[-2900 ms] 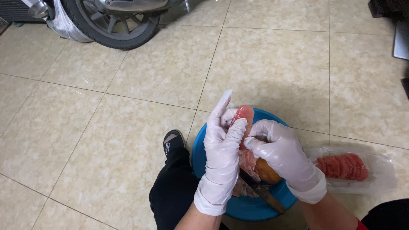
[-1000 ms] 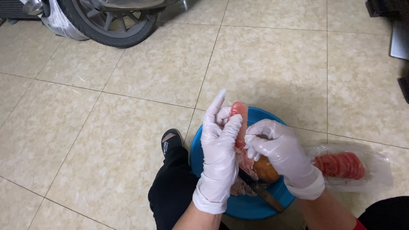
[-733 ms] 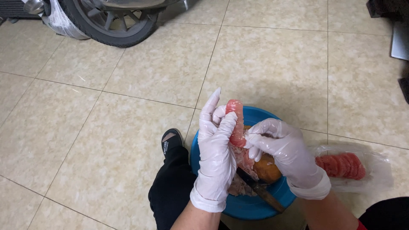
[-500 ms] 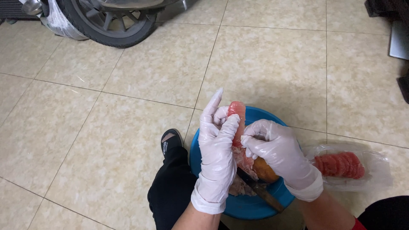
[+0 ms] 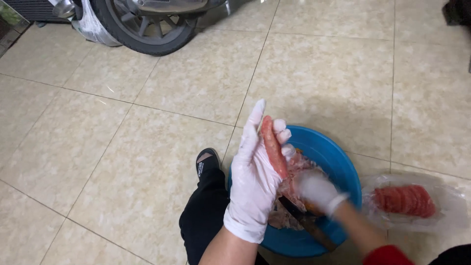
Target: A person wearing gloves peels the inner skin and pith from pomelo segments using their hands and a knife over a blue basin.
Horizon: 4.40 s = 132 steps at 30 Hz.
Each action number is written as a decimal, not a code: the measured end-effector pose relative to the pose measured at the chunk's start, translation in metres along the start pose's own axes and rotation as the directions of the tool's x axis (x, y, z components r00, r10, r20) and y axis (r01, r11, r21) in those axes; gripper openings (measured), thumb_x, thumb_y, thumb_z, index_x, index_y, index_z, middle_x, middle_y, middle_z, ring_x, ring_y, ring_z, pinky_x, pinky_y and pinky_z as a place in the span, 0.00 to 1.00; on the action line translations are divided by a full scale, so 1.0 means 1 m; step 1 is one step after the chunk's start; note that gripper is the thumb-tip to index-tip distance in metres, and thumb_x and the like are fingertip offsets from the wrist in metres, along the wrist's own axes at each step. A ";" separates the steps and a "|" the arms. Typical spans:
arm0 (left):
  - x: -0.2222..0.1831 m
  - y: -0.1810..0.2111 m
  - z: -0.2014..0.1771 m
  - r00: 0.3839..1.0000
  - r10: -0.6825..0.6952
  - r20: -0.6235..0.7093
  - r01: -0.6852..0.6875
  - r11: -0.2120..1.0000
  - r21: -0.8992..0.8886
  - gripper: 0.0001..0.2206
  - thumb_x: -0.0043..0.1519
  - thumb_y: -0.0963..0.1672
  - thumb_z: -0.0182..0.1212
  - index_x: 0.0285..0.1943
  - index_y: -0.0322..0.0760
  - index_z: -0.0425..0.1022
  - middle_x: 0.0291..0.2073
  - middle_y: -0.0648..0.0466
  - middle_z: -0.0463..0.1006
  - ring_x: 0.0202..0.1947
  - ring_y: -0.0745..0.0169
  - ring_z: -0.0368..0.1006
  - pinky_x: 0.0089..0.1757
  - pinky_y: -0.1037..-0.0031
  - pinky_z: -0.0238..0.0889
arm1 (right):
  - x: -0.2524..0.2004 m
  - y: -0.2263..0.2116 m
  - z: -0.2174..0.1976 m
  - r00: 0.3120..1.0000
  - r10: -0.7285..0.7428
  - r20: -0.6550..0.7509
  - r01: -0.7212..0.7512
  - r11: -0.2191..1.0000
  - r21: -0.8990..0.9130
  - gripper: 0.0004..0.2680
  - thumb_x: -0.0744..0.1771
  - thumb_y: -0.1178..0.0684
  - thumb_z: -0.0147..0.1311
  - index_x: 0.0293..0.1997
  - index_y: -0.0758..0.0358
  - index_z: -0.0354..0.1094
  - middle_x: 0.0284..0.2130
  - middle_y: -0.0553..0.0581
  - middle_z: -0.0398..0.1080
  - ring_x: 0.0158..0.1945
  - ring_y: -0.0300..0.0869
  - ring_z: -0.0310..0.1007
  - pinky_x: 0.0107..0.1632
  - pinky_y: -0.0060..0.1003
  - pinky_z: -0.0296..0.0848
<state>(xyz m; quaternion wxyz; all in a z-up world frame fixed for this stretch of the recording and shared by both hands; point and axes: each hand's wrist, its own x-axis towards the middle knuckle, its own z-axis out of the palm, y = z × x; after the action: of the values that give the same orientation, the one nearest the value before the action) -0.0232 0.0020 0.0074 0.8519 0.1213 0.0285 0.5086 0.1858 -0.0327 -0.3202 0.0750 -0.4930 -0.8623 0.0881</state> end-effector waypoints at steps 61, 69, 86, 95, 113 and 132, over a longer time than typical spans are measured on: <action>-0.005 -0.028 0.013 0.950 0.174 -0.258 -0.073 0.930 0.360 0.27 0.68 0.50 0.46 0.75 0.36 0.60 0.53 0.43 0.69 0.46 0.53 0.73 0.48 0.67 0.69 | 0.047 -0.145 -0.268 0.626 0.690 -0.364 0.392 0.126 0.911 0.36 0.59 0.71 0.52 0.78 0.59 0.44 0.34 0.57 0.69 0.26 0.31 0.63 0.22 0.19 0.58; 0.009 -0.012 -0.014 0.925 0.326 -0.195 -0.196 0.849 0.490 0.21 0.70 0.48 0.50 0.70 0.33 0.69 0.37 0.51 0.75 0.35 0.66 0.70 0.38 0.77 0.66 | 0.027 -0.155 -0.283 0.603 0.715 -0.354 0.214 0.283 0.935 0.30 0.67 0.70 0.49 0.79 0.59 0.42 0.49 0.58 0.69 0.41 0.36 0.71 0.39 0.22 0.72; 0.010 0.013 -0.005 0.987 0.057 -0.153 -0.036 0.990 0.138 0.25 0.70 0.52 0.51 0.72 0.34 0.62 0.21 0.57 0.66 0.19 0.74 0.55 0.23 0.83 0.47 | -0.048 -0.086 0.011 0.689 0.500 0.524 -0.660 0.732 0.168 0.26 0.67 0.49 0.46 0.76 0.50 0.44 0.55 0.57 0.71 0.53 0.53 0.75 0.56 0.41 0.71; 0.010 0.015 -0.010 0.978 0.077 -0.194 -0.066 0.996 0.063 0.26 0.70 0.52 0.50 0.72 0.31 0.60 0.21 0.55 0.66 0.20 0.72 0.59 0.25 0.82 0.52 | -0.004 -0.136 -0.198 0.560 0.675 0.481 -0.524 -0.161 0.836 0.27 0.67 0.50 0.49 0.79 0.43 0.49 0.41 0.65 0.75 0.17 0.41 0.55 0.20 0.32 0.49; 0.022 0.006 -0.045 0.995 -0.028 -0.093 0.013 0.989 -0.151 0.24 0.73 0.55 0.45 0.67 0.36 0.65 0.18 0.56 0.65 0.15 0.71 0.55 0.22 0.79 0.48 | -0.036 -0.176 -0.250 0.841 0.521 -0.144 -0.321 0.695 0.643 0.35 0.61 0.44 0.59 0.77 0.55 0.44 0.75 0.52 0.55 0.69 0.42 0.68 0.59 0.36 0.70; 0.021 -0.003 -0.035 0.987 0.002 -0.158 -0.026 0.989 -0.144 0.22 0.72 0.54 0.47 0.66 0.36 0.65 0.19 0.55 0.68 0.17 0.70 0.59 0.23 0.79 0.52 | -0.041 -0.170 -0.248 0.837 0.515 -0.184 -0.340 0.753 0.563 0.34 0.62 0.42 0.59 0.76 0.54 0.46 0.73 0.52 0.59 0.67 0.43 0.70 0.56 0.36 0.73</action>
<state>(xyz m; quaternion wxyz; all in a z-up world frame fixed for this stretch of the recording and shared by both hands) -0.0168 0.0251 -0.0253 0.8500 0.0184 0.0577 0.5233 0.1176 -0.1334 -0.0422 0.3223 -0.6492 -0.6443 0.2439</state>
